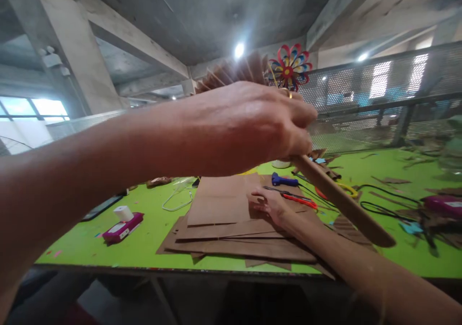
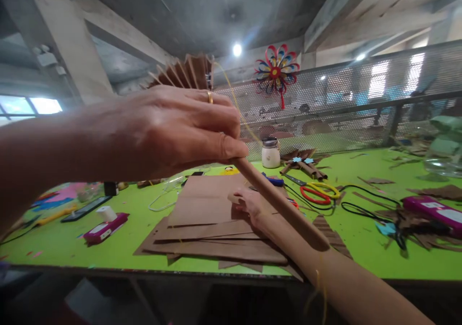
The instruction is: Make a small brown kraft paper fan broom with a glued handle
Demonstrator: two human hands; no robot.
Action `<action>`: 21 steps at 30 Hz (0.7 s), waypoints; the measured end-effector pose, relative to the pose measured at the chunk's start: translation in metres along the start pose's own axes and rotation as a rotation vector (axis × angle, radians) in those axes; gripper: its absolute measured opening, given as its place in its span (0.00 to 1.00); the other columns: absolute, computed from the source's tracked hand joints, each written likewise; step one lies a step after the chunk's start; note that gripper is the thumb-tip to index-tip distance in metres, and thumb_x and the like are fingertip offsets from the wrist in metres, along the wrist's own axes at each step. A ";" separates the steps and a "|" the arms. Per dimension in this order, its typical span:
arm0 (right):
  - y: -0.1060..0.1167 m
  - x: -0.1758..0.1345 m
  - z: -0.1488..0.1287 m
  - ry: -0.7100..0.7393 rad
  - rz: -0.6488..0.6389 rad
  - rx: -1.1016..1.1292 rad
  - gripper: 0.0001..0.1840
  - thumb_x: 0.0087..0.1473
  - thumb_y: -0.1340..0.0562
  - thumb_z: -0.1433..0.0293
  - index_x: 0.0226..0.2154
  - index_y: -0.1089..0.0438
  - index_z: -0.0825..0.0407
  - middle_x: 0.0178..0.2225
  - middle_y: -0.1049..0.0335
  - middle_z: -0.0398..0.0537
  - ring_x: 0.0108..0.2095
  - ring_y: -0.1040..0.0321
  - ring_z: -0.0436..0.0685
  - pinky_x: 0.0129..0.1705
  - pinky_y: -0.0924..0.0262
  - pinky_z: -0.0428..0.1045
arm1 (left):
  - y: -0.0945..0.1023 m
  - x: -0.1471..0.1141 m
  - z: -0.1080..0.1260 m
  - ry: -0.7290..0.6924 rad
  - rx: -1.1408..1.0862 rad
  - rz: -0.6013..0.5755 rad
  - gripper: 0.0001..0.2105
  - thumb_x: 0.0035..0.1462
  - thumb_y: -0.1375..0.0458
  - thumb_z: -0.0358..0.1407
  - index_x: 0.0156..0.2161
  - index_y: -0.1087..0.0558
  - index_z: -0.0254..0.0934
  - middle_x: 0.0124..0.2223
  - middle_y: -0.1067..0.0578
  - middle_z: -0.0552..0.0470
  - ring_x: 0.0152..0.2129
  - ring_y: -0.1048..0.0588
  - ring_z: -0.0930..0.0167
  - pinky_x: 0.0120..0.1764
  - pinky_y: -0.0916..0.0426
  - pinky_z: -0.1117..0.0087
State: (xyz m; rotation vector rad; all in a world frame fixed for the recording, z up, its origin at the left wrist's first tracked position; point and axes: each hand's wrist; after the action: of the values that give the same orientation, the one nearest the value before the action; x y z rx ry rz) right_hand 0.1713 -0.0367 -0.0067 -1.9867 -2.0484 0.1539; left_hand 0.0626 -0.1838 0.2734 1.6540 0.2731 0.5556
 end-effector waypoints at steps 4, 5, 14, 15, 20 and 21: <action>0.002 0.001 -0.005 -0.092 -0.020 0.228 0.17 0.47 0.39 0.58 0.35 0.32 0.55 0.39 0.29 0.53 0.36 0.31 0.56 0.34 0.35 0.50 | -0.007 0.017 -0.003 -0.200 0.171 -0.014 0.08 0.56 0.46 0.33 0.28 0.26 0.39 0.34 0.27 0.54 0.43 0.29 0.67 0.41 0.34 0.70; 0.002 0.001 -0.006 -0.102 -0.082 0.264 0.18 0.48 0.40 0.58 0.36 0.32 0.55 0.37 0.29 0.53 0.35 0.31 0.56 0.35 0.35 0.51 | -0.013 0.022 -0.008 -0.279 0.196 -0.011 0.08 0.57 0.46 0.33 0.29 0.26 0.39 0.34 0.28 0.53 0.41 0.28 0.68 0.41 0.34 0.70; -0.001 -0.010 -0.008 -0.285 -0.684 0.397 0.25 0.56 0.48 0.52 0.48 0.37 0.52 0.34 0.26 0.51 0.33 0.27 0.64 0.44 0.39 0.65 | -0.081 0.033 -0.070 -0.598 0.377 -0.048 0.10 0.60 0.51 0.29 0.40 0.27 0.38 0.37 0.28 0.47 0.36 0.31 0.69 0.41 0.35 0.68; -0.001 -0.012 -0.008 -0.336 -0.737 0.379 0.27 0.57 0.51 0.51 0.46 0.36 0.54 0.34 0.26 0.52 0.33 0.27 0.64 0.44 0.39 0.64 | -0.088 0.032 -0.078 -0.587 0.365 -0.036 0.11 0.61 0.52 0.30 0.41 0.27 0.38 0.37 0.28 0.47 0.37 0.31 0.69 0.41 0.35 0.68; 0.002 -0.015 -0.009 -0.480 -0.883 0.228 0.38 0.57 0.62 0.47 0.35 0.30 0.58 0.31 0.25 0.56 0.26 0.28 0.58 0.29 0.35 0.51 | -0.116 0.026 -0.112 -0.532 0.319 -0.009 0.13 0.63 0.54 0.35 0.41 0.27 0.36 0.35 0.28 0.46 0.35 0.31 0.69 0.40 0.36 0.68; 0.004 -0.014 -0.009 -0.501 -0.888 0.182 0.39 0.57 0.63 0.47 0.32 0.29 0.59 0.29 0.25 0.56 0.21 0.30 0.55 0.23 0.37 0.49 | -0.119 0.024 -0.117 -0.527 0.317 -0.015 0.14 0.63 0.54 0.35 0.41 0.27 0.36 0.35 0.28 0.46 0.35 0.32 0.69 0.39 0.36 0.68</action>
State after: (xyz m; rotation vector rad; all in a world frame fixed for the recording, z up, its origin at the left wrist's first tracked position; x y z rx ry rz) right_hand 0.1774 -0.0513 -0.0009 -0.8355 -2.8816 0.6544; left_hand 0.0403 -0.0514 0.1706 2.0361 -0.0179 0.0498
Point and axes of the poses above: each hand's wrist, its own x-axis towards the middle knuckle, its own y-axis out of the back of the hand, z = x × y
